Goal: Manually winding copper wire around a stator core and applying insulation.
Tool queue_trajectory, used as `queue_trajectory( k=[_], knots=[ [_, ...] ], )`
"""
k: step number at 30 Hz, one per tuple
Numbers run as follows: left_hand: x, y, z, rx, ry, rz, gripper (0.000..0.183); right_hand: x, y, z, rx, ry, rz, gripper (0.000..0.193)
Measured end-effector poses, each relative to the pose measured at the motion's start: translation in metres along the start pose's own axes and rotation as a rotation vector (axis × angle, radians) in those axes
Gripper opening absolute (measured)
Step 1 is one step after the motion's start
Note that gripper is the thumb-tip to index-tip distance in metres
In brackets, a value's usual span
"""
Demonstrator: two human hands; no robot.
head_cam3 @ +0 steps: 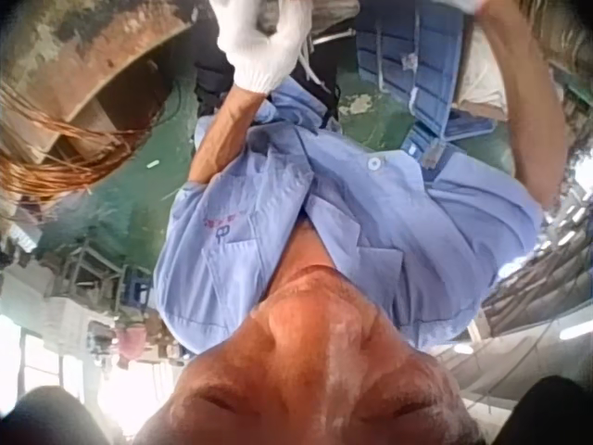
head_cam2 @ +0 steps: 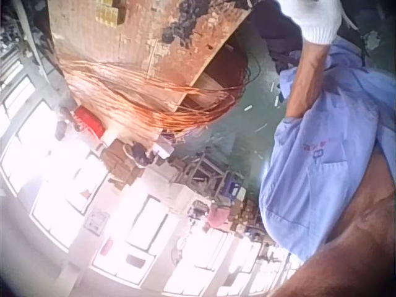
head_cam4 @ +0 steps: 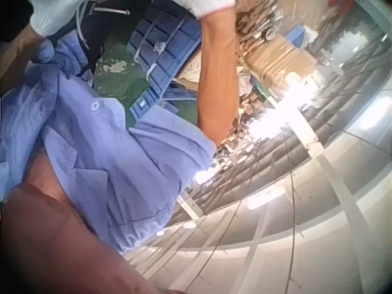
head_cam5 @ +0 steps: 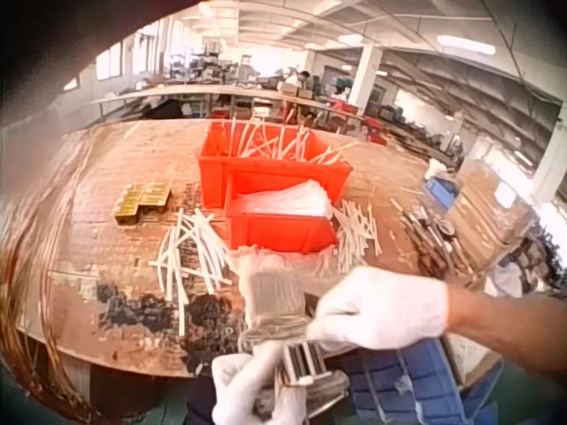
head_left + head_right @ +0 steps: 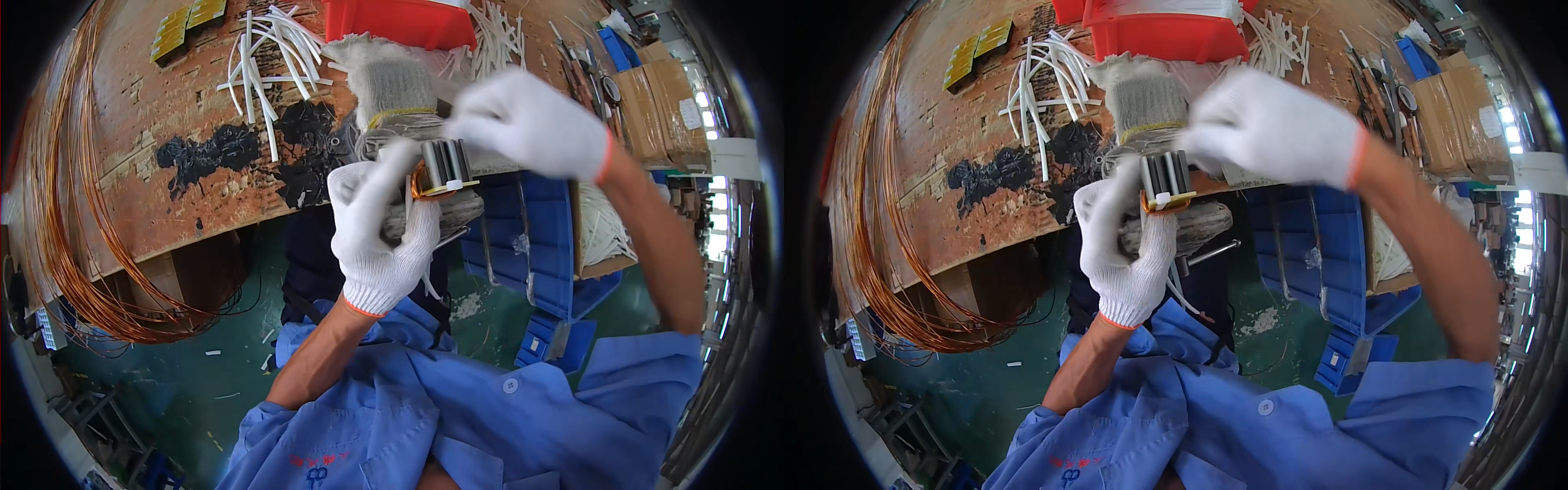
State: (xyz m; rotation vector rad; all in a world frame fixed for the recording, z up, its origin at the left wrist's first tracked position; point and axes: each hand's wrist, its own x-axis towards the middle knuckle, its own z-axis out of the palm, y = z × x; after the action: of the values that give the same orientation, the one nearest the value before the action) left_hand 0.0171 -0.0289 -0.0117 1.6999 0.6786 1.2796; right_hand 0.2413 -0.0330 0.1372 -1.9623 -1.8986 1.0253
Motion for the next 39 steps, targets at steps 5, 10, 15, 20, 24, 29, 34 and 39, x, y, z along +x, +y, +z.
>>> queue_trajectory(
  k=[5,10,15,20,24,29,34,39],
  knots=[
    [0.002,0.002,0.004,0.006,-0.056,0.045,0.052,-0.106,-0.036,0.088,-0.567,0.32,-0.228,0.009],
    [-0.003,-0.005,0.0,-0.036,-0.057,0.011,0.053,-0.054,-0.116,0.094,-0.898,0.239,-0.277,0.017],
    [-0.003,-0.008,0.01,0.0,0.006,-0.017,0.054,0.059,-0.051,0.008,-0.85,0.092,-0.879,0.023],
    [0.004,0.002,0.0,0.094,0.04,0.061,0.056,-0.028,-0.007,0.016,0.141,0.09,0.082,0.029],
    [0.003,0.006,0.006,0.055,0.006,0.127,0.057,-0.111,-0.04,0.081,-0.595,0.311,-0.247,0.011],
    [0.012,-0.017,-0.004,0.066,-0.104,0.261,0.06,-0.063,-0.124,0.091,-0.869,0.182,-0.251,0.024],
    [0.001,-0.008,0.0,-0.003,-0.109,-0.028,0.067,0.046,-0.103,0.008,-0.837,-0.034,-0.478,0.026],
    [0.013,-0.002,0.003,-0.057,0.015,0.067,0.052,-0.02,-0.019,0.007,0.006,0.119,0.082,0.031]
  ],
)
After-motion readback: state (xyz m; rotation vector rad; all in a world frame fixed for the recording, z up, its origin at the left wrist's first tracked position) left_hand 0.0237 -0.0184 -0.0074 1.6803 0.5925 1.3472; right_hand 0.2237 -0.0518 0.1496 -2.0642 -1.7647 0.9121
